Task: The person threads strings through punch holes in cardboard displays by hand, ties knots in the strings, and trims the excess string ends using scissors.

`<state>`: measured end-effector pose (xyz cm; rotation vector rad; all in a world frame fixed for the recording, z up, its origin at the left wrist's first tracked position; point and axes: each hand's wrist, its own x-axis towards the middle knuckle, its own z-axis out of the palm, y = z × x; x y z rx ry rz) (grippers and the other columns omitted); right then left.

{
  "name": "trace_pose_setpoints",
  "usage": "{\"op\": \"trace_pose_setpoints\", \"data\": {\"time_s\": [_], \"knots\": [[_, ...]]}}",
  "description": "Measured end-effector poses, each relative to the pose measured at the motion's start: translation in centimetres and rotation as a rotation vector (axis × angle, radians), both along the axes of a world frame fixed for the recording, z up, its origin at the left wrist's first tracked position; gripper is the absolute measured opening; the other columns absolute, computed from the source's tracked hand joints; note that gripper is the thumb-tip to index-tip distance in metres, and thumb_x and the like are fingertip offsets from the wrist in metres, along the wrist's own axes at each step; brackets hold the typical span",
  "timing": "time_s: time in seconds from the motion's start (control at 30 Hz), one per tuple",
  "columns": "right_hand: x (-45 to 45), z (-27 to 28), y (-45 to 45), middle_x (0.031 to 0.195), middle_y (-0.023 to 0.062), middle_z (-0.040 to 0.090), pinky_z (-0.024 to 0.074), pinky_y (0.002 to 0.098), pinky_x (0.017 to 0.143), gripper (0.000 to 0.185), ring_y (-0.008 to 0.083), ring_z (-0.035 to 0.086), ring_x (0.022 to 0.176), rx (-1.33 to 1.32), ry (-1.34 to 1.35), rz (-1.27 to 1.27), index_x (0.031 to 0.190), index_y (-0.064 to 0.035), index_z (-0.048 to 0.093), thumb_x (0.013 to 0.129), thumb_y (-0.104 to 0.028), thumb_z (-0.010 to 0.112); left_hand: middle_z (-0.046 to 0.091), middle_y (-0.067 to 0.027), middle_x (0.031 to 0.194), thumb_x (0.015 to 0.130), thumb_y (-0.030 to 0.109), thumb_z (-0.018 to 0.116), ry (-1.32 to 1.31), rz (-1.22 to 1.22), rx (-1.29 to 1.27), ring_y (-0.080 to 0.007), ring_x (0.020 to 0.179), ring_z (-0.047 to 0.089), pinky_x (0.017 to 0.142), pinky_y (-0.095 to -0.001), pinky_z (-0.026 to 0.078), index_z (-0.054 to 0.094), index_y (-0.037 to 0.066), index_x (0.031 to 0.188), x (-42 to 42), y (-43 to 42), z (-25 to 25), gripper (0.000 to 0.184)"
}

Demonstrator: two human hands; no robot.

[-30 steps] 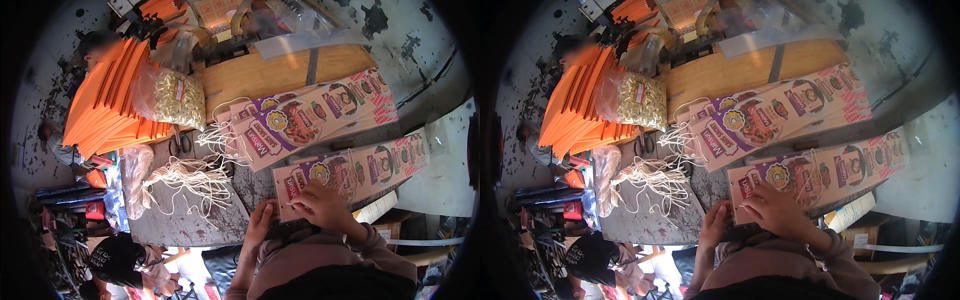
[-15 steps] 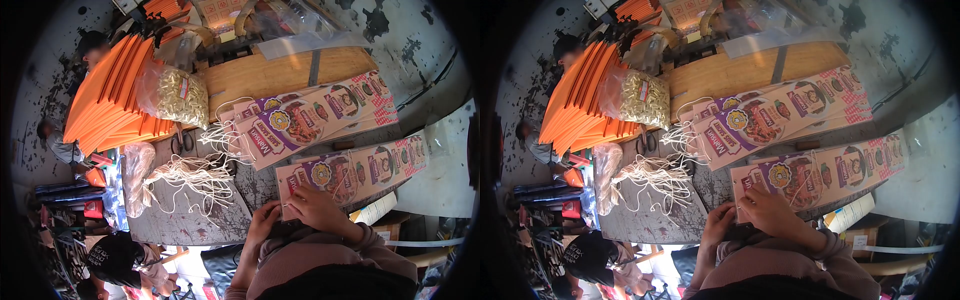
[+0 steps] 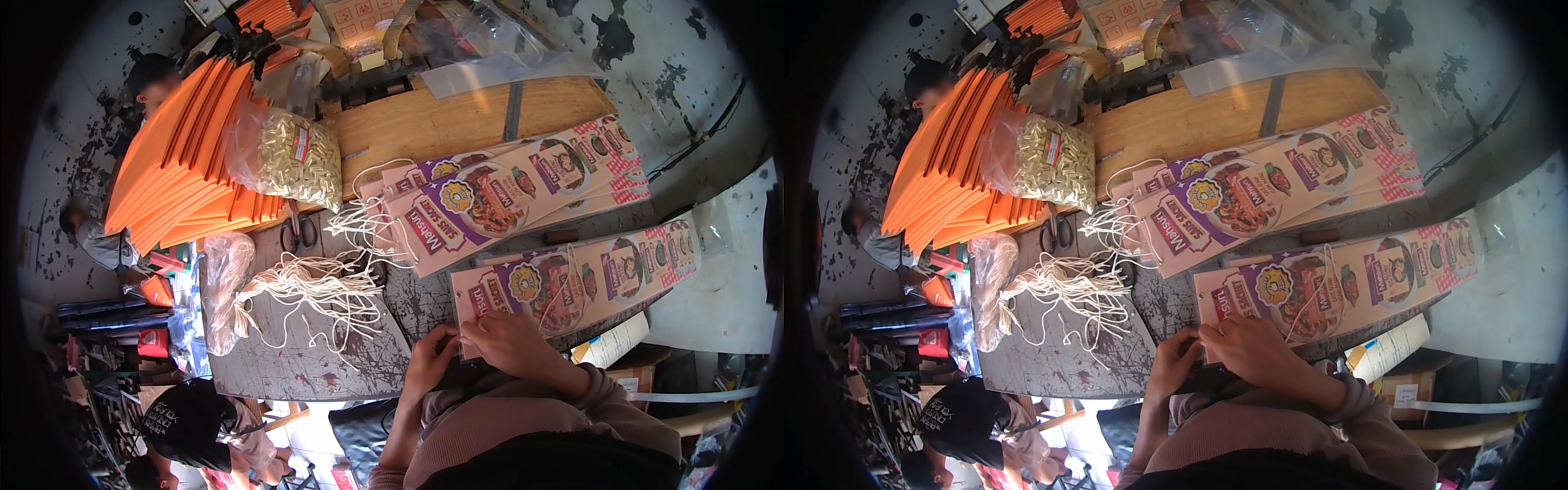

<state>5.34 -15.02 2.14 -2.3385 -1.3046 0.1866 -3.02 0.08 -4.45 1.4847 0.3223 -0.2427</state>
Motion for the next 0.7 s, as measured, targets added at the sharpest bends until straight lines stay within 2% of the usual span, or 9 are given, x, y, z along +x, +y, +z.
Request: {"op": "trace_pose_setpoints", "data": {"time_s": [0.1, 0.2, 0.33, 0.43, 0.5, 0.63, 0.7], "knots": [[0.1, -0.3, -0.2, 0.059, 0.0018, 0.05, 0.0431, 0.0312, 0.048, 0.014, 0.0182, 0.056, 0.058, 0.039, -0.054, 0.007, 0.082, -0.0085, 0.052, 0.072, -0.016, 0.059, 0.06, -0.0073, 0.096, 0.086, -0.001, 0.049, -0.032, 0.077, -0.044, -0.0096, 0.09, 0.056, 0.076, -0.0218, 0.045, 0.053, -0.004, 0.105, 0.3, -0.4, 1.0, 0.02], [0.1, 0.0, -0.2, 0.059, 0.0016, 0.05, 0.0429, 0.0313, 0.047, 0.014, 0.0183, 0.056, 0.058, 0.041, -0.04, 0.009, 0.084, -0.0094, 0.052, 0.072, -0.015, 0.057, 0.059, -0.0081, 0.1, 0.085, -0.003, 0.048, -0.084, 0.027, -0.057, -0.0105, 0.095, 0.055, 0.079, -0.0221, 0.044, 0.052, -0.004, 0.106, 0.0, -0.1, 0.2, 0.022], [0.2, -0.1, -0.1, 0.059, 0.0017, 0.051, 0.0428, 0.0318, 0.047, 0.013, 0.0183, 0.057, 0.059, 0.067, -0.024, 0.01, 0.085, -0.0103, 0.053, 0.073, -0.015, 0.057, 0.059, -0.0076, 0.097, 0.083, -0.005, 0.047, -0.145, -0.012, -0.046, -0.0102, 0.094, 0.055, 0.079, -0.0219, 0.044, 0.052, -0.004, 0.107, -0.1, -0.3, -0.1, 0.024], [0.3, 0.1, -0.2, 0.059, 0.0025, 0.051, 0.0429, 0.0333, 0.048, 0.014, 0.0195, 0.057, 0.059, 0.087, 0.013, 0.021, 0.086, -0.0103, 0.054, 0.074, -0.016, 0.057, 0.059, -0.0063, 0.093, 0.087, 0.0, 0.046, -0.119, 0.015, -0.093, -0.0091, 0.089, 0.055, 0.077, -0.0215, 0.044, 0.053, -0.003, 0.107, -0.1, -0.4, 0.0, 0.021], [0.4, 0.1, -0.4, 0.06, 0.0033, 0.051, 0.0423, 0.0351, 0.048, 0.014, 0.0213, 0.057, 0.058, 0.076, 0.037, 0.045, 0.087, -0.0097, 0.054, 0.075, -0.018, 0.056, 0.06, -0.0046, 0.088, 0.09, 0.007, 0.045, 0.049, 0.07, -0.107, -0.0082, 0.084, 0.054, 0.074, -0.0209, 0.044, 0.053, -0.003, 0.105, 0.0, -0.5, 0.8, 0.02], [0.4, -0.2, -0.6, 0.06, 0.004, 0.052, 0.0416, 0.0365, 0.048, 0.015, 0.023, 0.057, 0.058, 0.069, 0.068, 0.051, 0.088, -0.0095, 0.053, 0.076, -0.019, 0.056, 0.06, -0.0047, 0.087, 0.092, 0.013, 0.045, 0.032, 0.1, -0.127, -0.0077, 0.081, 0.054, 0.072, -0.0212, 0.044, 0.054, -0.003, 0.103, 0.0, -0.5, 0.6, 0.021], [0.4, 0.2, -0.6, 0.06, 0.0047, 0.052, 0.0414, 0.0369, 0.048, 0.016, 0.0238, 0.057, 0.059, 0.052, 0.086, 0.046, 0.088, -0.0096, 0.052, 0.077, -0.021, 0.056, 0.059, -0.0041, 0.089, 0.092, 0.014, 0.047, -0.015, 0.066, -0.039, -0.0069, 0.081, 0.055, 0.071, -0.0213, 0.045, 0.055, -0.002, 0.098, 0.1, -0.6, 0.2, 0.019]]}}
